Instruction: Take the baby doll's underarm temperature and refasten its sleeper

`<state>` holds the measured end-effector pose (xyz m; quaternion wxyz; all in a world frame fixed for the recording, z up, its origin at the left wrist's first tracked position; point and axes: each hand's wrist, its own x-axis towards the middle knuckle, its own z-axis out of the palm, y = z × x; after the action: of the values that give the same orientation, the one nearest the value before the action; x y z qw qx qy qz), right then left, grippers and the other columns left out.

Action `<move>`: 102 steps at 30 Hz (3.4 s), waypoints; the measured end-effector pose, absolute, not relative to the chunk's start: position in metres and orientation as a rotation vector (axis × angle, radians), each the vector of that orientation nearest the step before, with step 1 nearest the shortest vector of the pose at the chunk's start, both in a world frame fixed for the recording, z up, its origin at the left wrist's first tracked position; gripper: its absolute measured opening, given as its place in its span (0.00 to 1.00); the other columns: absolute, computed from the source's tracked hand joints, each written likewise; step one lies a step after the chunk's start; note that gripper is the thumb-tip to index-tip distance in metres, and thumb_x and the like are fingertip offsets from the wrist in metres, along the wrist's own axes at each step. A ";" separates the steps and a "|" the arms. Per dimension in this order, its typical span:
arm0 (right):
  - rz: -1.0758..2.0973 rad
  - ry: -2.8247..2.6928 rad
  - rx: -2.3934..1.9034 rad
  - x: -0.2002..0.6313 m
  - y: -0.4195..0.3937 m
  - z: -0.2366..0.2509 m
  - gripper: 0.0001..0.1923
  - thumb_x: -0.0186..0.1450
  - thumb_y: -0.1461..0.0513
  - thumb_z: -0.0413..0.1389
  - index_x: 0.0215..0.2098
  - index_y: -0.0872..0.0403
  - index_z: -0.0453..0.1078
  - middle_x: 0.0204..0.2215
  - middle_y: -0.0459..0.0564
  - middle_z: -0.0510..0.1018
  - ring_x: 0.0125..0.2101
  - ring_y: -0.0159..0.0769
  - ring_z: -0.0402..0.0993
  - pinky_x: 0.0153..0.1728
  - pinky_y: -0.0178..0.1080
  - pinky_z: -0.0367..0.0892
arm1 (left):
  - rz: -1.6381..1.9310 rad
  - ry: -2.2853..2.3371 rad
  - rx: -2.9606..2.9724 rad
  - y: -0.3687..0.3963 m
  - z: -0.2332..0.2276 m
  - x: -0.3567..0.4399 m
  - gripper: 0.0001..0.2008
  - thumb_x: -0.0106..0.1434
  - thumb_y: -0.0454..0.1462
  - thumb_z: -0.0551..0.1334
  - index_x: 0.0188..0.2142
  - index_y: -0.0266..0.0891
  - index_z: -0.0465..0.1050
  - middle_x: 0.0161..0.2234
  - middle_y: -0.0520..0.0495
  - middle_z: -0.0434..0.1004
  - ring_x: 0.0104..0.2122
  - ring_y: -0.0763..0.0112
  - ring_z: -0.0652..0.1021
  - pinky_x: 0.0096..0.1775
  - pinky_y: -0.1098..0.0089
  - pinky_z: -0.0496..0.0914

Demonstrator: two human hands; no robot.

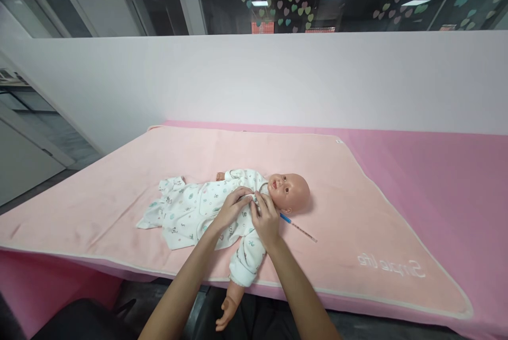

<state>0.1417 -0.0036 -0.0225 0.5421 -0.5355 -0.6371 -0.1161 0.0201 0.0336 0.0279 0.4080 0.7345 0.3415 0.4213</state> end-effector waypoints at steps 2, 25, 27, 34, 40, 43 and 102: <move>-0.269 -1.535 -1.279 0.142 -0.003 -0.023 0.14 0.66 0.62 0.48 0.48 0.53 0.70 0.37 0.54 0.76 0.39 0.37 0.73 0.40 0.40 0.71 | 1.072 0.864 1.864 0.033 0.027 0.021 0.10 0.62 0.39 0.55 0.36 0.39 0.74 0.39 0.47 0.73 0.40 0.69 0.72 0.48 0.67 0.65; -0.342 -1.519 -1.323 0.143 -0.001 -0.028 0.15 0.68 0.62 0.43 0.41 0.57 0.71 0.30 0.53 0.77 0.32 0.36 0.73 0.36 0.37 0.69 | 1.526 1.509 2.515 -0.002 0.003 0.030 0.09 0.61 0.35 0.55 0.39 0.40 0.72 0.39 0.44 0.72 0.40 0.64 0.70 0.43 0.62 0.61; -0.357 -1.510 -1.319 0.143 -0.001 -0.028 0.14 0.68 0.62 0.44 0.41 0.57 0.71 0.29 0.53 0.77 0.31 0.35 0.73 0.35 0.36 0.69 | 1.505 1.587 2.514 -0.005 0.005 0.024 0.08 0.61 0.35 0.56 0.38 0.41 0.73 0.38 0.44 0.73 0.40 0.63 0.70 0.42 0.62 0.60; -0.271 -1.469 -1.230 0.142 -0.004 -0.024 0.13 0.67 0.63 0.45 0.42 0.56 0.70 0.34 0.53 0.77 0.35 0.35 0.74 0.38 0.37 0.69 | 1.420 1.632 2.485 -0.012 0.004 0.000 0.09 0.61 0.38 0.56 0.38 0.40 0.73 0.38 0.43 0.73 0.40 0.63 0.70 0.45 0.60 0.59; -0.181 -1.387 -1.222 0.141 -0.005 -0.019 0.08 0.65 0.62 0.48 0.38 0.56 0.68 0.33 0.53 0.74 0.33 0.35 0.72 0.36 0.38 0.69 | 1.361 1.540 2.573 -0.016 0.001 0.000 0.09 0.62 0.36 0.55 0.41 0.43 0.72 0.42 0.45 0.73 0.41 0.66 0.71 0.47 0.61 0.59; -0.165 -1.368 -1.212 0.141 -0.005 -0.018 0.05 0.65 0.63 0.50 0.35 0.56 0.67 0.34 0.53 0.72 0.33 0.34 0.71 0.35 0.38 0.69 | 1.349 1.518 2.597 -0.016 0.000 0.001 0.09 0.63 0.35 0.54 0.40 0.43 0.71 0.41 0.45 0.73 0.41 0.66 0.71 0.47 0.61 0.59; -0.255 -1.421 -1.207 0.140 0.001 -0.023 0.11 0.68 0.65 0.45 0.42 0.55 0.68 0.37 0.53 0.76 0.40 0.36 0.73 0.42 0.41 0.71 | 1.371 1.590 2.466 -0.010 0.004 0.003 0.04 0.60 0.36 0.57 0.35 0.41 0.69 0.43 0.47 0.72 0.45 0.65 0.70 0.53 0.58 0.53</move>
<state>0.1396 0.0012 -0.0231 0.5889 -0.5184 -0.6103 -0.1096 0.0031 -0.0099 0.0041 -0.0488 0.7605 0.4904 0.4229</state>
